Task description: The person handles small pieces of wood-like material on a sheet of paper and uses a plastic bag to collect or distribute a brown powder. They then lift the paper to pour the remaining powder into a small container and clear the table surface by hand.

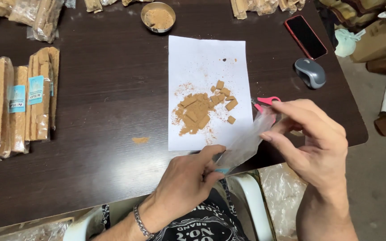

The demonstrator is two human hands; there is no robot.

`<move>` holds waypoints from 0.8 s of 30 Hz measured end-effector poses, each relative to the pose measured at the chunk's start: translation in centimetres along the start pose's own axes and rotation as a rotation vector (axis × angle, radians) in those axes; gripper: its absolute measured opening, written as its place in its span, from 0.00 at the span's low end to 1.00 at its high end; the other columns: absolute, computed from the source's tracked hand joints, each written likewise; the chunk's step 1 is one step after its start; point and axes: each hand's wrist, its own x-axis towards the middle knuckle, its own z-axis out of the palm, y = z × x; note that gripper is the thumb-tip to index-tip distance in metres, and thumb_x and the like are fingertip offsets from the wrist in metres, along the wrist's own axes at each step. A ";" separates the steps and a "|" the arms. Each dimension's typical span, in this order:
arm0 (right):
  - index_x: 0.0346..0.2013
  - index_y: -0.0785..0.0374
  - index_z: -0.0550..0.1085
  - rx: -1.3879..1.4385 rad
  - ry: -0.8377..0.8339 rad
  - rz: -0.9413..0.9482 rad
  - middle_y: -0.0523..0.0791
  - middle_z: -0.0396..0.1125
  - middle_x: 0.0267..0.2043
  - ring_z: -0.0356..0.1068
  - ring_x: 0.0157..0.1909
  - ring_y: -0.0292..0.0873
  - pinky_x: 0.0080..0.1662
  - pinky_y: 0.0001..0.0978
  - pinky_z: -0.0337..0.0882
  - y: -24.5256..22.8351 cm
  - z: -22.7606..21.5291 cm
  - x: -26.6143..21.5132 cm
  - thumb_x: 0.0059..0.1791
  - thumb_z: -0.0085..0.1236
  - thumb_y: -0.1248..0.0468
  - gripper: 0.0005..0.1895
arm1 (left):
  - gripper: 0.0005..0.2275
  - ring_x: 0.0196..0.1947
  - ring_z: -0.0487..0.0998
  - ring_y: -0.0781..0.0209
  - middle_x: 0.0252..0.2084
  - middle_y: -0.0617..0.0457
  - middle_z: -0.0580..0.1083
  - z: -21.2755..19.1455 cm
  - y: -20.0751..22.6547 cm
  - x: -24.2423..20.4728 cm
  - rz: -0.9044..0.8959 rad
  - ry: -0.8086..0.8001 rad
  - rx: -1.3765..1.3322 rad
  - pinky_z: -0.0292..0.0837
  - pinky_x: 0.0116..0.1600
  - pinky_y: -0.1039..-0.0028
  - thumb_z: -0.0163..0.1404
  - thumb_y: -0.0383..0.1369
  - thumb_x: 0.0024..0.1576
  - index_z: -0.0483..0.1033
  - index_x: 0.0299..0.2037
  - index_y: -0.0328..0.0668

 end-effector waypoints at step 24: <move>0.46 0.68 0.63 0.713 -0.075 0.296 0.58 0.76 0.32 0.82 0.32 0.48 0.37 0.29 0.86 1.6 -2.7 -3.3 0.42 0.61 0.80 0.22 | 0.09 0.21 0.66 0.65 0.33 0.59 0.73 -1.5 0.5 -1.7 -0.018 0.021 -0.192 0.65 0.30 0.75 0.54 0.33 0.60 0.77 0.50 0.46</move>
